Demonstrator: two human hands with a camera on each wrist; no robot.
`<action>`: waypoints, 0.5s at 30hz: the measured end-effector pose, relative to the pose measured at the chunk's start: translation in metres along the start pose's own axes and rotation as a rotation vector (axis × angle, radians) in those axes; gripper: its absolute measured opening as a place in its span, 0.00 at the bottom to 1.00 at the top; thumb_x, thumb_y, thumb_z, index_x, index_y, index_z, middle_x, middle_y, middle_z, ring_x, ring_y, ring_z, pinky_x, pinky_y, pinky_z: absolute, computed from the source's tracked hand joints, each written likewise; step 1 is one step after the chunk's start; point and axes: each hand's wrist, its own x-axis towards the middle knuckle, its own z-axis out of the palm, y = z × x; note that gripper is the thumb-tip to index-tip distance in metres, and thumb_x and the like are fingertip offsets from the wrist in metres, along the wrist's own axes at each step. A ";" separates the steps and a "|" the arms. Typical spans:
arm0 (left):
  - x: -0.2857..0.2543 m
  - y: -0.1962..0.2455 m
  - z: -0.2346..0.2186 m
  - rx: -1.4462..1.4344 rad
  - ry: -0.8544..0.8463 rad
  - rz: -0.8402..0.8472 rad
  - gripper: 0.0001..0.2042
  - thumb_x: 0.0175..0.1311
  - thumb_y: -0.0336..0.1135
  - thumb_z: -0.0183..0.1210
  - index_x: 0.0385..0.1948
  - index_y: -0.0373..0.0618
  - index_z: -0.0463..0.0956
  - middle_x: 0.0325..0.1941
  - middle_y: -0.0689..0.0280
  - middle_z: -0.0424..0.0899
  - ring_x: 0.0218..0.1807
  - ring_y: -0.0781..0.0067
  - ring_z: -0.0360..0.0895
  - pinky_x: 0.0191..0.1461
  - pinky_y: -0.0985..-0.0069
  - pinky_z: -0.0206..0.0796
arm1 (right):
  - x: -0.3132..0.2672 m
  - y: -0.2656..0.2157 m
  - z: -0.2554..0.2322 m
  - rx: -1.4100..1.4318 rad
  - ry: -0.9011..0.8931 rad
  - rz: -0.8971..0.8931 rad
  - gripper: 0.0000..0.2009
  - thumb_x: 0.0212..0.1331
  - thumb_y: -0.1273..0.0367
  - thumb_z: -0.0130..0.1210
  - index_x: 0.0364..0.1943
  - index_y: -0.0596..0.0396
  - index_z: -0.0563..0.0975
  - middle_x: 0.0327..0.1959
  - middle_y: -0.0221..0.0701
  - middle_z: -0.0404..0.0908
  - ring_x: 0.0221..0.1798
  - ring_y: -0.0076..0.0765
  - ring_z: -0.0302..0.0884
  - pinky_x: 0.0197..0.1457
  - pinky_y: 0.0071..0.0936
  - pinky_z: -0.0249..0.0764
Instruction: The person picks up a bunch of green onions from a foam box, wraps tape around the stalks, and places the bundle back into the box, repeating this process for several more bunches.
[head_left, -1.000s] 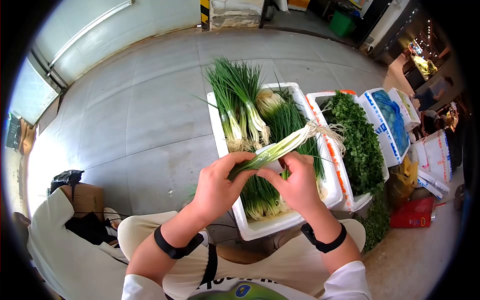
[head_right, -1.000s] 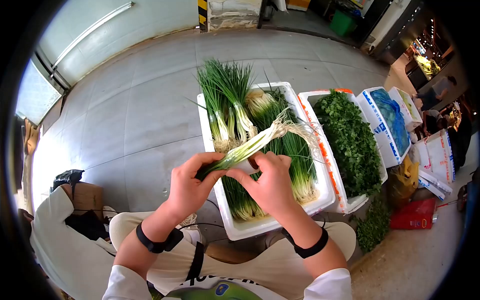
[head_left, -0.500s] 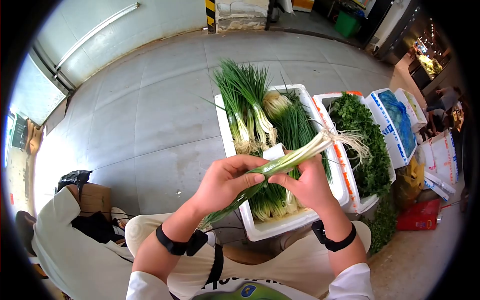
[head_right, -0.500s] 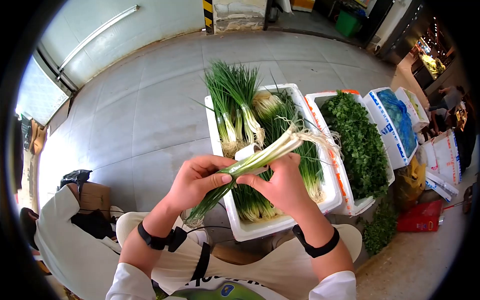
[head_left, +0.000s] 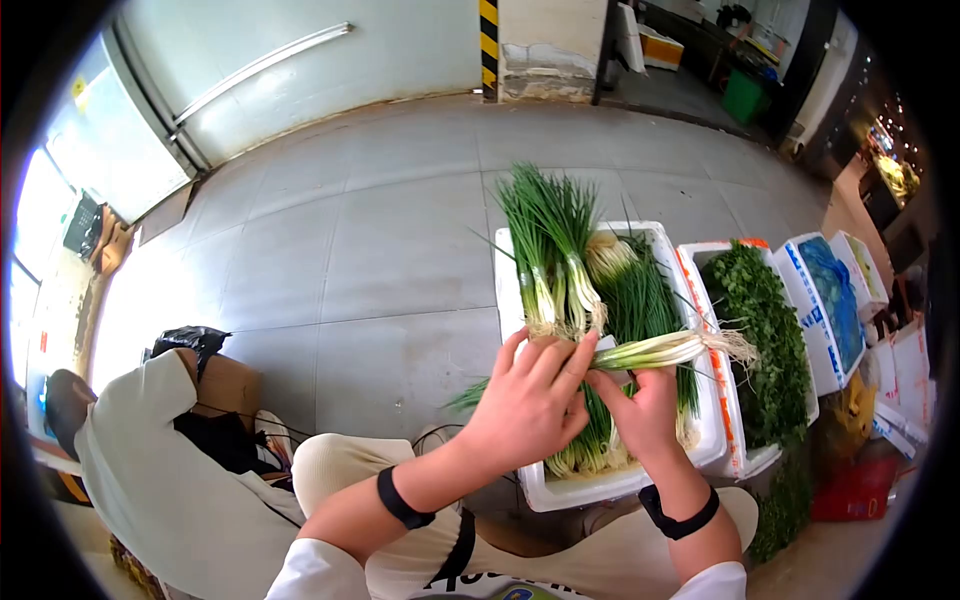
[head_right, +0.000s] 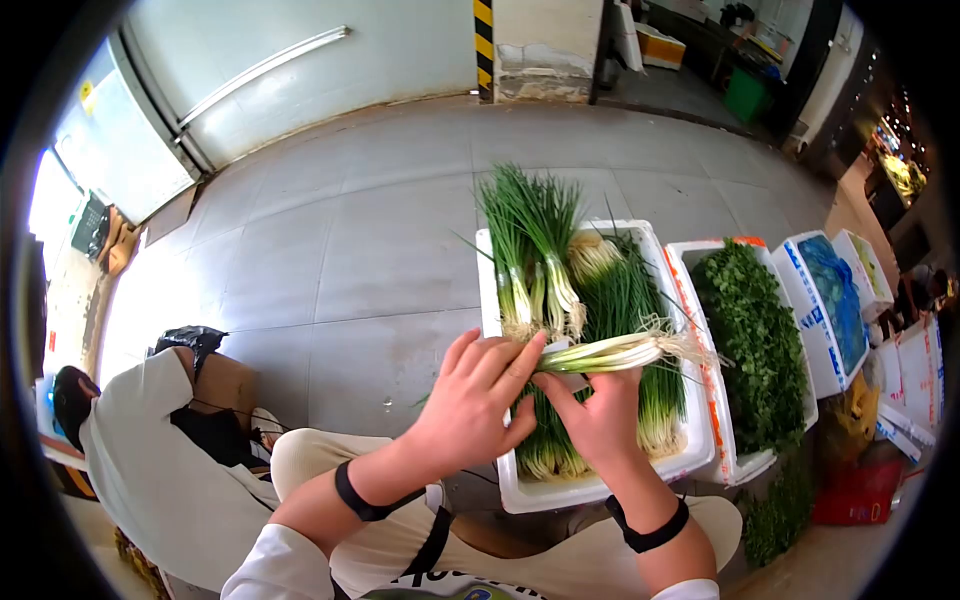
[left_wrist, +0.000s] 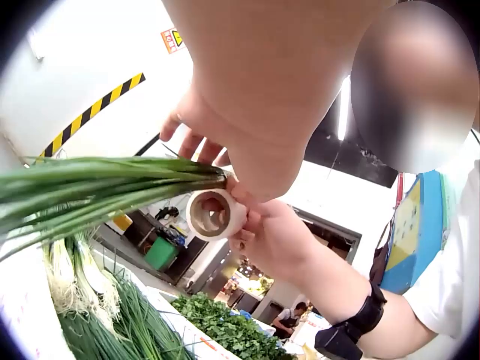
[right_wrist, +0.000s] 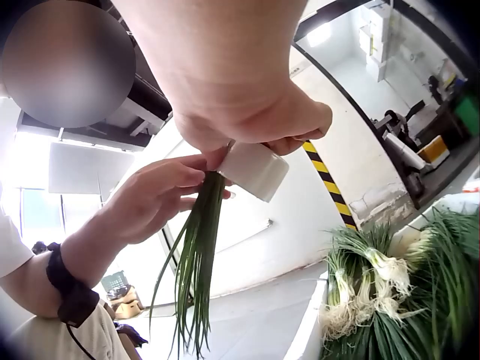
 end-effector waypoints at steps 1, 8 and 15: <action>0.001 0.002 0.001 0.033 0.016 -0.006 0.31 0.55 0.32 0.60 0.65 0.37 0.69 0.54 0.56 0.77 0.60 0.55 0.73 0.70 0.51 0.59 | 0.001 0.000 0.003 0.008 -0.006 -0.013 0.13 0.53 0.64 0.70 0.39 0.57 0.86 0.34 0.37 0.86 0.39 0.45 0.82 0.48 0.39 0.73; -0.003 -0.001 0.014 -0.038 0.070 0.001 0.30 0.59 0.32 0.59 0.65 0.32 0.66 0.57 0.51 0.77 0.61 0.50 0.73 0.71 0.54 0.61 | 0.001 -0.008 0.013 0.107 0.001 0.145 0.12 0.56 0.69 0.68 0.41 0.62 0.84 0.36 0.40 0.87 0.40 0.40 0.86 0.46 0.33 0.78; -0.002 -0.012 0.014 -0.151 0.005 -0.023 0.32 0.64 0.37 0.61 0.68 0.31 0.63 0.54 0.51 0.75 0.55 0.51 0.72 0.61 0.59 0.66 | 0.000 -0.006 0.012 0.199 -0.122 0.253 0.13 0.55 0.71 0.66 0.43 0.64 0.82 0.38 0.40 0.87 0.41 0.38 0.86 0.47 0.32 0.78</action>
